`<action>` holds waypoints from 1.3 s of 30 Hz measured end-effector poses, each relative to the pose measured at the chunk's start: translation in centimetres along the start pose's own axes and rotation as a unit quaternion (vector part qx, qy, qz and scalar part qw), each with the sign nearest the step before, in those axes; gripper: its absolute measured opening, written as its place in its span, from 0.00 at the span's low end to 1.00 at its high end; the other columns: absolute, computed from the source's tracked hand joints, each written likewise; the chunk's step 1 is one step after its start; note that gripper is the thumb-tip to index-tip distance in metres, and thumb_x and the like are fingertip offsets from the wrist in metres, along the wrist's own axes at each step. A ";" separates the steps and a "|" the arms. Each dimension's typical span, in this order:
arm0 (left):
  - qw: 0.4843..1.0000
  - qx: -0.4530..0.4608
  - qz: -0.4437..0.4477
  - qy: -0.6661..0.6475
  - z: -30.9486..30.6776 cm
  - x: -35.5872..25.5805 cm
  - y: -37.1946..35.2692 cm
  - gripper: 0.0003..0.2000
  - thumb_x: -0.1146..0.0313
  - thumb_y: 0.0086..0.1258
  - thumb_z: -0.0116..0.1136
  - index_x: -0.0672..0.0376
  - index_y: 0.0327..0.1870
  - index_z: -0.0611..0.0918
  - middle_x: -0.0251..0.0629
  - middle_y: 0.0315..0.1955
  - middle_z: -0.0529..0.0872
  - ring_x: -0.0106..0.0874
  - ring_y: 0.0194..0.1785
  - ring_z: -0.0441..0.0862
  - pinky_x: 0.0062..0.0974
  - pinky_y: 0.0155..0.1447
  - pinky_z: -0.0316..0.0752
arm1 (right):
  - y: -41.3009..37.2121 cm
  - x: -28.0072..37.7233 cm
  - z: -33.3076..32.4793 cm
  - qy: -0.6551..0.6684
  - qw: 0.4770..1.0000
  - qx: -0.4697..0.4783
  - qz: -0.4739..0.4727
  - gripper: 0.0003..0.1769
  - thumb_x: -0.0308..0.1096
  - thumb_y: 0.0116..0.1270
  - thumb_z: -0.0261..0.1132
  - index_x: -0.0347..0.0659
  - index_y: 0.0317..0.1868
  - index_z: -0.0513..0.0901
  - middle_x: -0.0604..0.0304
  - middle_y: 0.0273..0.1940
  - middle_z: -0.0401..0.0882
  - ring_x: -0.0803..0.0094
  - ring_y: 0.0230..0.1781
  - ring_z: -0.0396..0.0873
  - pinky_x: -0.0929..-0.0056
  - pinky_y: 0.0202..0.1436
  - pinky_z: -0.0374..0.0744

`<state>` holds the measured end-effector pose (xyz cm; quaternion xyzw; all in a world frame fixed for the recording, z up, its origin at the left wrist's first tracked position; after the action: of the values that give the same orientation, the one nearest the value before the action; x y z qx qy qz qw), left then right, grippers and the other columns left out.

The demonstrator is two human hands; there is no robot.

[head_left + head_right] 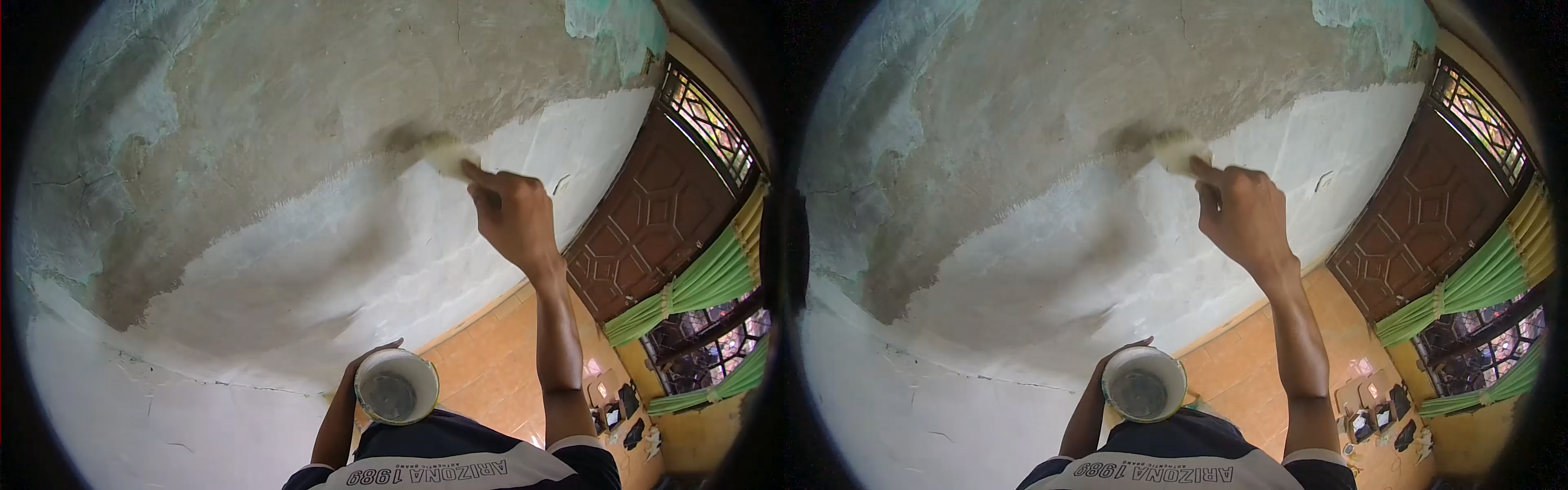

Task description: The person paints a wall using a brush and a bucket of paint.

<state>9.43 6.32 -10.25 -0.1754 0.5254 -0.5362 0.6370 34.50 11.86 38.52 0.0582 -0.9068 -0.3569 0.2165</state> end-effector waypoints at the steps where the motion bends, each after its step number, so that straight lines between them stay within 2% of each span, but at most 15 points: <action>1: 1.000 0.002 -0.003 -0.001 -0.1 0.2 0.2 0.26 0.35 0.77 0.64 0.52 0.37 0.89 0.36 0.32 0.90 0.31 0.32 0.86 0.37 0.45 0.84 | 0.4 0.3 -0.3 0.000 1.000 0.000 0.001 0.21 0.28 0.69 0.70 0.49 0.62 0.92 0.50 0.30 0.87 0.52 0.29 0.86 0.55 0.37 0.82; 3: 1.000 0.005 -0.009 -0.004 -0.3 0.5 0.5 0.26 0.35 0.77 0.64 0.52 0.37 0.89 0.36 0.32 0.90 0.31 0.32 0.86 0.37 0.45 0.84 | 0.8 0.8 -2.7 0.036 0.995 -0.090 0.014 0.21 0.27 0.70 0.70 0.50 0.63 0.91 0.52 0.29 0.86 0.54 0.28 0.85 0.57 0.34 0.81; 5: 1.000 0.007 -0.012 -0.005 -0.7 0.5 0.8 0.26 0.35 0.77 0.64 0.52 0.37 0.89 0.36 0.32 0.90 0.32 0.32 0.86 0.37 0.45 0.84 | 0.7 0.9 -3.0 0.050 0.994 -0.095 0.013 0.21 0.27 0.70 0.70 0.50 0.62 0.92 0.53 0.30 0.86 0.55 0.27 0.85 0.58 0.33 0.80; 10: 1.000 0.017 -0.019 -0.008 -1.1 0.7 1.2 0.26 0.35 0.77 0.64 0.52 0.38 0.89 0.36 0.32 0.90 0.32 0.31 0.86 0.37 0.44 0.84 | -1.5 -0.7 2.7 -0.003 1.000 -0.008 -0.016 0.20 0.26 0.70 0.71 0.46 0.61 0.92 0.48 0.31 0.87 0.52 0.30 0.87 0.56 0.36 0.82; 14: 0.999 0.039 -0.008 -0.023 -0.3 0.3 0.9 0.23 0.38 0.79 0.63 0.51 0.39 0.89 0.33 0.32 0.90 0.30 0.33 0.86 0.37 0.45 0.84 | -3.0 -2.4 2.6 -0.007 0.998 0.050 -0.025 0.21 0.28 0.69 0.70 0.48 0.62 0.91 0.51 0.29 0.85 0.51 0.29 0.86 0.55 0.35 0.83; 15: 0.999 0.041 -0.014 -0.022 -0.2 0.3 0.8 0.20 0.41 0.81 0.63 0.49 0.40 0.89 0.31 0.33 0.91 0.28 0.35 0.86 0.35 0.46 0.84 | -3.2 -2.5 2.6 -0.007 0.998 0.050 -0.024 0.21 0.28 0.69 0.70 0.48 0.62 0.91 0.51 0.29 0.85 0.51 0.29 0.86 0.55 0.35 0.83; 17: 0.999 0.039 -0.003 -0.007 0.0 -0.2 0.9 0.20 0.41 0.81 0.63 0.49 0.40 0.89 0.31 0.33 0.91 0.29 0.35 0.86 0.36 0.46 0.83 | -2.9 -3.7 0.8 0.034 0.998 -0.016 0.051 0.21 0.27 0.70 0.70 0.48 0.63 0.91 0.51 0.29 0.84 0.53 0.26 0.84 0.56 0.33 0.81; 19: 0.999 0.037 0.005 0.004 0.2 -0.2 1.3 0.21 0.41 0.81 0.63 0.49 0.40 0.89 0.31 0.33 0.91 0.29 0.35 0.86 0.36 0.46 0.83 | -2.6 -4.5 1.1 0.059 0.996 -0.052 0.049 0.21 0.26 0.71 0.70 0.48 0.63 0.91 0.53 0.27 0.83 0.55 0.24 0.82 0.57 0.31 0.79; 21: 0.999 0.048 -0.017 -0.010 -0.1 0.3 2.0 0.21 0.40 0.81 0.63 0.49 0.39 0.88 0.30 0.33 0.90 0.28 0.35 0.85 0.36 0.46 0.83 | -2.0 -3.9 1.8 0.077 0.995 -0.067 -0.006 0.22 0.25 0.71 0.70 0.48 0.64 0.90 0.53 0.27 0.82 0.55 0.24 0.82 0.57 0.31 0.79; 22: 0.999 0.047 -0.018 -0.010 -0.3 0.5 2.5 0.21 0.40 0.81 0.63 0.49 0.39 0.88 0.30 0.33 0.90 0.28 0.35 0.85 0.36 0.46 0.83 | -1.9 -3.7 3.0 0.053 0.997 -0.055 -0.031 0.23 0.25 0.70 0.70 0.48 0.65 0.89 0.54 0.27 0.81 0.54 0.23 0.81 0.57 0.30 0.79; 28: 0.999 -0.010 -0.033 0.004 -0.9 1.2 1.9 0.21 0.39 0.79 0.64 0.49 0.39 0.88 0.31 0.32 0.90 0.29 0.34 0.85 0.37 0.45 0.83 | -1.6 -4.1 5.3 0.027 0.999 -0.032 -0.030 0.26 0.24 0.70 0.69 0.46 0.68 0.86 0.54 0.27 0.80 0.53 0.24 0.82 0.56 0.30 0.79; 30: 1.000 -0.020 -0.020 -0.006 -1.3 1.2 1.7 0.25 0.35 0.76 0.66 0.51 0.37 0.89 0.34 0.31 0.89 0.29 0.32 0.85 0.36 0.45 0.84 | -1.5 -4.3 5.9 0.024 0.999 -0.026 -0.040 0.27 0.24 0.70 0.69 0.46 0.69 0.86 0.54 0.27 0.80 0.53 0.24 0.82 0.56 0.30 0.79; 34: 0.996 0.015 -0.068 -0.055 -0.1 2.7 1.1 0.25 0.35 0.75 0.67 0.51 0.37 0.89 0.34 0.31 0.90 0.29 0.32 0.85 0.36 0.44 0.84 | -2.6 -3.7 6.0 0.051 0.997 -0.046 -0.027 0.28 0.24 0.70 0.70 0.44 0.71 0.84 0.53 0.29 0.80 0.54 0.24 0.82 0.56 0.29 0.80; 36: 0.999 -0.014 -0.050 -0.010 0.0 2.4 1.3 0.23 0.38 0.78 0.64 0.50 0.41 0.88 0.33 0.34 0.90 0.30 0.34 0.86 0.38 0.46 0.84 | -2.7 -3.7 6.1 0.046 0.998 -0.044 -0.018 0.28 0.24 0.71 0.69 0.44 0.71 0.84 0.53 0.29 0.80 0.54 0.24 0.82 0.56 0.28 0.79; 39: 0.998 -0.048 -0.040 -0.017 -0.5 2.8 1.1 0.22 0.38 0.78 0.65 0.50 0.42 0.88 0.32 0.34 0.90 0.30 0.35 0.86 0.37 0.47 0.84 | -3.0 -4.4 6.9 0.057 0.996 -0.057 -0.029 0.28 0.25 0.71 0.69 0.44 0.72 0.83 0.54 0.29 0.80 0.54 0.24 0.82 0.56 0.28 0.80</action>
<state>9.18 4.50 -12.69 -0.2358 0.5324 -0.5325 0.6144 35.36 15.09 30.49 0.0923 -0.8692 -0.4105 0.2599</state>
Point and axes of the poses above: each hand's wrist, its own y-axis towards the middle knuckle, its own z-axis out of the palm, x = y × z, the point moved 10 cm from there along y, towards the middle knuckle
